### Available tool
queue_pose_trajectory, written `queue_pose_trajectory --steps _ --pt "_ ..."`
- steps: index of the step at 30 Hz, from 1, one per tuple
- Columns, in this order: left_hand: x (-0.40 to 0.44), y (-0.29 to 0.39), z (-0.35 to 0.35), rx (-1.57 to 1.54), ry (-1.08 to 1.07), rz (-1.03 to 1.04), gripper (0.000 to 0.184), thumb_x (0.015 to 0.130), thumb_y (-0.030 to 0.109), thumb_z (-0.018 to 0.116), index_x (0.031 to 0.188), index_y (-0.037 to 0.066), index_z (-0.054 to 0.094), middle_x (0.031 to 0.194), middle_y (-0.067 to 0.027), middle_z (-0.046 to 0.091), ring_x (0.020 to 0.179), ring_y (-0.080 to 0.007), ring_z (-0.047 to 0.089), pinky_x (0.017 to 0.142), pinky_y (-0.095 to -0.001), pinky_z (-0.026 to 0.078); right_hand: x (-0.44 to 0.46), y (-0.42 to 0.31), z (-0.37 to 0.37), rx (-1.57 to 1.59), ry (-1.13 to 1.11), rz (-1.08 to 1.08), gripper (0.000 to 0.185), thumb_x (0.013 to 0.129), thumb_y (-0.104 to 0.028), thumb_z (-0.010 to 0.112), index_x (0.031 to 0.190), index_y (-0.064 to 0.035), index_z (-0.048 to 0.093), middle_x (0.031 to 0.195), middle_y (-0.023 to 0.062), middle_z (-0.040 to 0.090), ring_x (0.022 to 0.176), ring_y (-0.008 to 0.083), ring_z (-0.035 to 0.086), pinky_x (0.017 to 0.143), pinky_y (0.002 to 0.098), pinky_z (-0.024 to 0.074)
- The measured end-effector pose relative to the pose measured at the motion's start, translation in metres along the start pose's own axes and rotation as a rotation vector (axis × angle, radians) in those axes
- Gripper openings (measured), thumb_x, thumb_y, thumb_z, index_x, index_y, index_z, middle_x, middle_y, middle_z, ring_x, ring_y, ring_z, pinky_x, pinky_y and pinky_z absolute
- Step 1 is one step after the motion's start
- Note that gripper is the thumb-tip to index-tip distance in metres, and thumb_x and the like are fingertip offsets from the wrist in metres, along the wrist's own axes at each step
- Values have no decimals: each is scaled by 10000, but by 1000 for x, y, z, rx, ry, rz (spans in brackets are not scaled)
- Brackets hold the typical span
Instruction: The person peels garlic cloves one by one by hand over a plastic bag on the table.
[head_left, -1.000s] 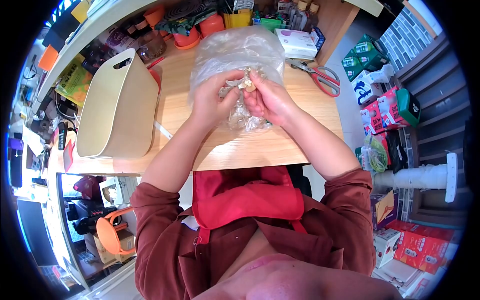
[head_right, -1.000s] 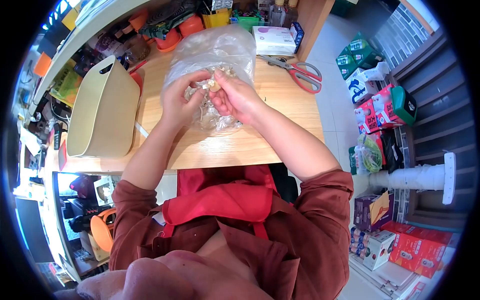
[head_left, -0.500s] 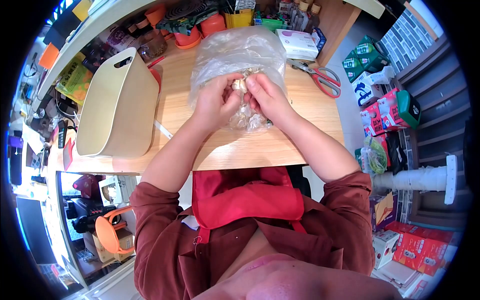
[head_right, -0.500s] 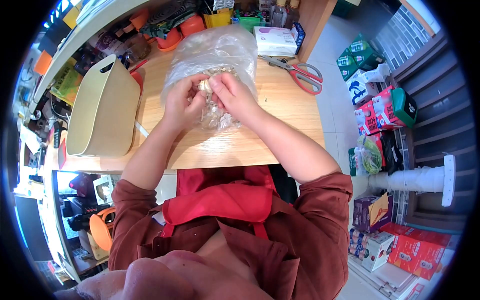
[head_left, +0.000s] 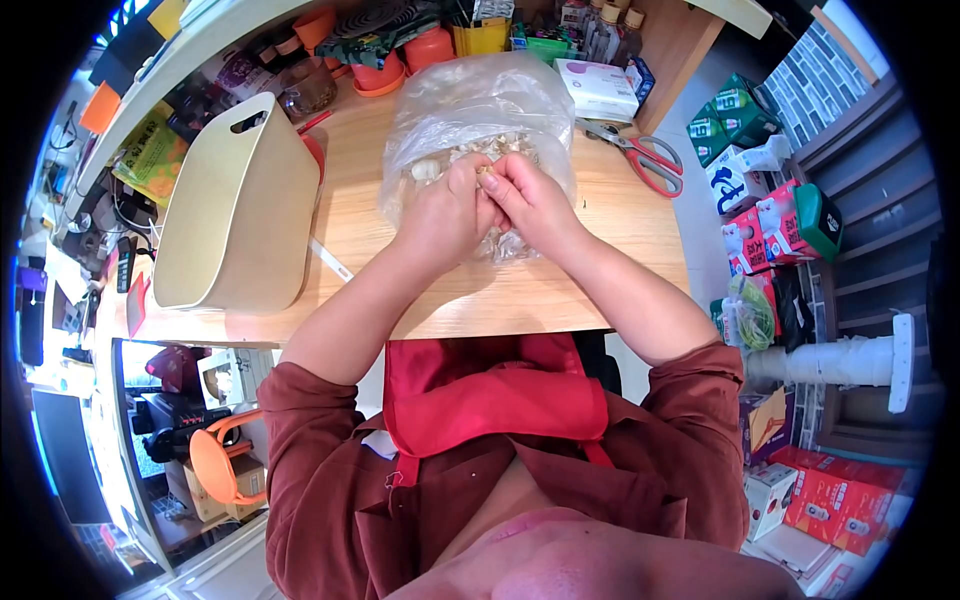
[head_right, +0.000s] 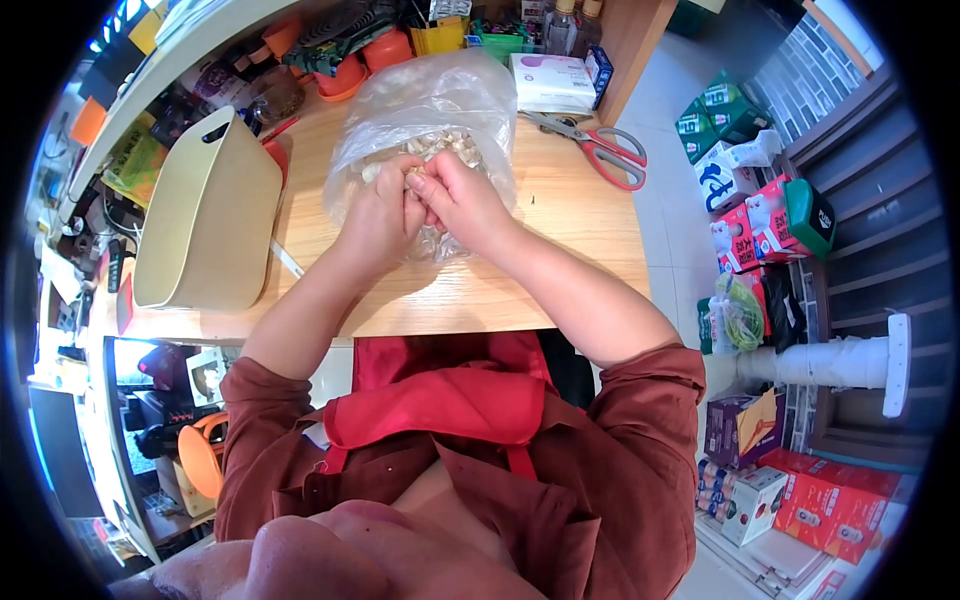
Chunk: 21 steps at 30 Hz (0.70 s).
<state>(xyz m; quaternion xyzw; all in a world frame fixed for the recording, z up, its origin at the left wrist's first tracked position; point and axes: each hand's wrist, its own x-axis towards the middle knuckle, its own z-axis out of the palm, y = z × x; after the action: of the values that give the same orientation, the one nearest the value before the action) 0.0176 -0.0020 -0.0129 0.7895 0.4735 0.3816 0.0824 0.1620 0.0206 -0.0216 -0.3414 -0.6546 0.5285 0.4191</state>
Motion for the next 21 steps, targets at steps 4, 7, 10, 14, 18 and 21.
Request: queue_pose_trajectory --steps 4,7,10,14,18,21 --pt "0 2 -2 -56 -20 -55 288 818 39 486 1098 9 425 688 -151 574 607 -273 589 562 -351 467 -1 -3 1 12 -10 22 219 924 -237 459 866 -26 471 667 35 541 564 85 517 491 225 434" --pt "-1 -6 0 -280 -74 -207 298 814 56 465 1106 8 425 723 -158 593 666 -264 621 607 -353 479 -1 -6 -2 142 -56 57 210 930 -229 444 885 -26 473 699 38 549 590 88 522 515 223 441" --pt "2 -1 -4 -400 -36 -271 276 818 53 438 1090 7 444 728 -148 601 685 -231 639 622 -332 483 0 -7 -7 341 -117 102 202 936 -222 431 915 -25 473 746 46 561 629 94 533 547 219 448" --pt "4 -3 -4 -401 76 -170 257 837 46 387 1071 26 492 715 -49 558 607 -103 523 567 -257 435 1 -7 -11 464 -189 166 195 941 -212 419 976 -27 469 801 45 552 662 95 544 567 214 453" --pt "3 -3 -8 -358 32 -206 203 875 99 426 1056 28 486 710 -39 556 595 -97 513 532 -239 421 0 -7 -10 377 -199 141 196 939 -202 420 995 -24 479 811 43 554 673 91 547 582 213 457" --pt "2 -6 -7 -374 8 -216 179 904 138 433 1038 30 482 695 -28 542 560 -84 489 483 -224 394 0 -9 -9 294 -199 116 198 935 -192 429 1018 -21 485 821 42 558 682 86 549 594 211 459"
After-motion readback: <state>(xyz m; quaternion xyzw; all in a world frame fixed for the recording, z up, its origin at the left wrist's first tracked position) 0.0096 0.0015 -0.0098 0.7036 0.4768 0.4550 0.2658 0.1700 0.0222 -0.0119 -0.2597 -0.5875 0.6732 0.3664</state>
